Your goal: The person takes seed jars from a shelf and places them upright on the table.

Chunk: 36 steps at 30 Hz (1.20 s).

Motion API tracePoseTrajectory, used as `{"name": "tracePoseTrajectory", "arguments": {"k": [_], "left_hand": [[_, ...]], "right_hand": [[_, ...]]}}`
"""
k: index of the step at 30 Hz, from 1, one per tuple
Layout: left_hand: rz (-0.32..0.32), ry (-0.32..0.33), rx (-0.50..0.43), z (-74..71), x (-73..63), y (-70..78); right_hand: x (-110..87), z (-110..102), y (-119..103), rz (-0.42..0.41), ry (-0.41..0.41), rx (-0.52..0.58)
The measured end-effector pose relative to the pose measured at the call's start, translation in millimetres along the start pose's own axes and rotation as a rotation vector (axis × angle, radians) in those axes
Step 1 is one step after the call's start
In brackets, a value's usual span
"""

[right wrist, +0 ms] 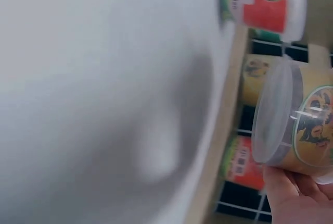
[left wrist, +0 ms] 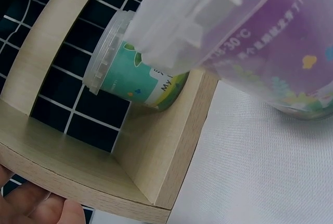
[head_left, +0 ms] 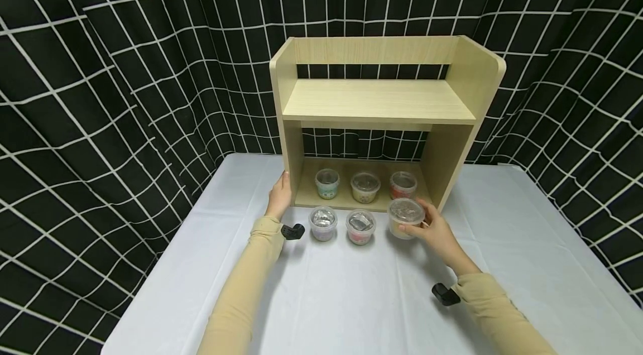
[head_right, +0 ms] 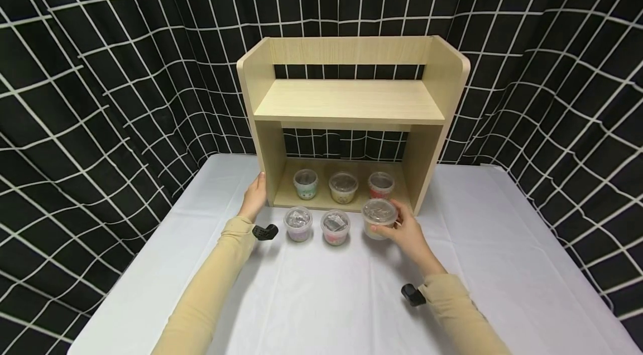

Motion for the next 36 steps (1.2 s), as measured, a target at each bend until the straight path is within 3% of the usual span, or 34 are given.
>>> {"name": "tracePoseTrajectory", "arguments": {"k": [9, 20, 36], "left_hand": [[0.010, 0.009, 0.010, -0.4, -0.2, 0.2], [-0.001, 0.013, 0.016, 0.1, 0.8, -0.7], [0.027, 0.018, 0.017, -0.8, 1.8, -1.4]], "right_hand": [[-1.8, 4, 15, -0.014, -0.001, -0.007], [-0.9, 5, 30, 0.030, 0.031, -0.078], [-0.7, 13, 26, 0.033, 0.020, -0.104]]}}
Point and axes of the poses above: each hand's wrist, its own x-axis towards the middle knuckle, its own z-axis out of the palm, y = z × x, the point moved 3 cm from there along x, towards the middle knuckle, and after that the axes turned 12 degrees about x, right-handed, at the moved point
